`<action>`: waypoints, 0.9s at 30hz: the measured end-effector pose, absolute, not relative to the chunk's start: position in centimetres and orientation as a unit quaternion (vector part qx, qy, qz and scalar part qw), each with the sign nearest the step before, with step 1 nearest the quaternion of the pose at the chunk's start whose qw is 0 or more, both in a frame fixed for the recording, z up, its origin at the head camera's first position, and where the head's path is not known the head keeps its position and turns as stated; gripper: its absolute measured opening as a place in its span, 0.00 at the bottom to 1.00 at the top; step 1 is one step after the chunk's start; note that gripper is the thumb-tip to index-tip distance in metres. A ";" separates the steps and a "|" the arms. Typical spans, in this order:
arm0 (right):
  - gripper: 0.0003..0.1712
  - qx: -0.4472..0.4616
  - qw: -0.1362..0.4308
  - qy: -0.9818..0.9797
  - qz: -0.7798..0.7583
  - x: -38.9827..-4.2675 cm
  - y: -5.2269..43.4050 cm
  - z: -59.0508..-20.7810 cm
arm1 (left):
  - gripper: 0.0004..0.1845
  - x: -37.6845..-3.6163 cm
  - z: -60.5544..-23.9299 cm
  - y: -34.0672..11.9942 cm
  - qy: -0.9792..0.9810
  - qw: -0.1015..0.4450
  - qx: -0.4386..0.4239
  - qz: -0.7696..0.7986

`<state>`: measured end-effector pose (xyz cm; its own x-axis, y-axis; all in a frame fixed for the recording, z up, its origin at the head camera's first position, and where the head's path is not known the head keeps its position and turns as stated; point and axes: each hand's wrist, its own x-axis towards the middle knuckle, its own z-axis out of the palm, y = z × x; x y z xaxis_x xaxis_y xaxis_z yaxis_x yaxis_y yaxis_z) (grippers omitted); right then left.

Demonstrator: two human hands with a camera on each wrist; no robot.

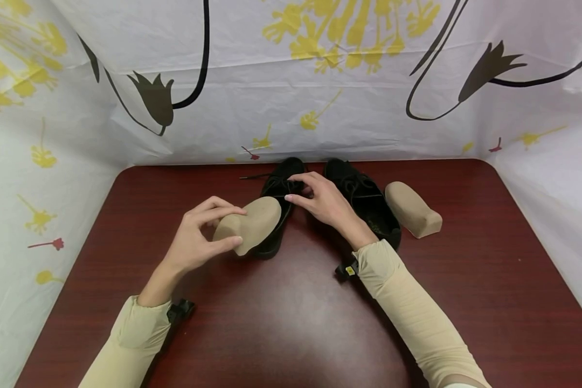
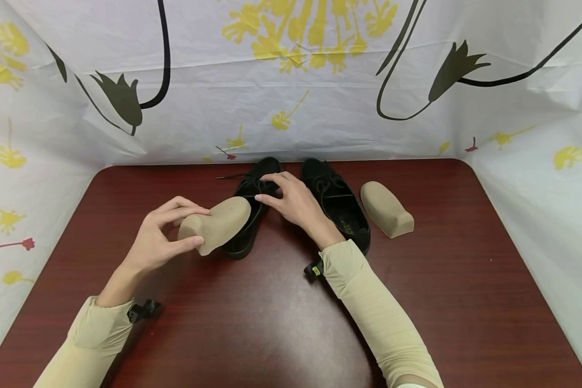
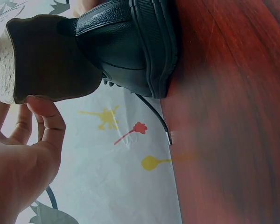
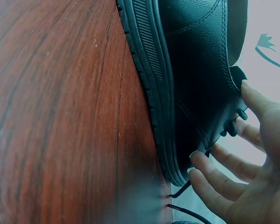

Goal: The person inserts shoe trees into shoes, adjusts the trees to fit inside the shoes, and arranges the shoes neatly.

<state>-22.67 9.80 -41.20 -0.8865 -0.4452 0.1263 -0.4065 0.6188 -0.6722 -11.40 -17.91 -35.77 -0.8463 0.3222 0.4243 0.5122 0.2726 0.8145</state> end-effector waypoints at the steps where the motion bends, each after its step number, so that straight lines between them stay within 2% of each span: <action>1: 0.28 -0.236 0.026 0.899 -0.367 -22.7 9.8 -41.2 | 0.21 -11.6 -36.1 -18.0 -0.791 0.089 -0.264 -0.544; 7: 0.28 -0.234 0.027 0.899 -0.369 -22.6 9.8 -41.3 | 0.23 -12.7 -38.7 -18.6 -0.789 0.078 -0.260 -0.551; 13: 0.29 -0.233 0.031 0.898 -0.372 -22.7 9.7 -41.4 | 0.22 -13.1 -39.2 -18.6 -0.788 0.072 -0.266 -0.550; 20: 0.28 -0.233 0.030 0.898 -0.371 -22.7 9.6 -41.4 | 0.22 -12.9 -38.7 -18.1 -0.789 0.071 -0.264 -0.551; 27: 0.29 -0.230 0.031 0.898 -0.373 -22.7 9.8 -41.5 | 0.19 -12.1 -36.2 -16.8 -0.787 0.068 -0.269 -0.552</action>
<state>-22.73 9.82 -41.47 -0.8927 -0.4354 0.1165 -0.3899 0.6163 -0.6842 -12.13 -16.79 -36.23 -0.8461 0.3482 0.4036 0.4981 0.2469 0.8312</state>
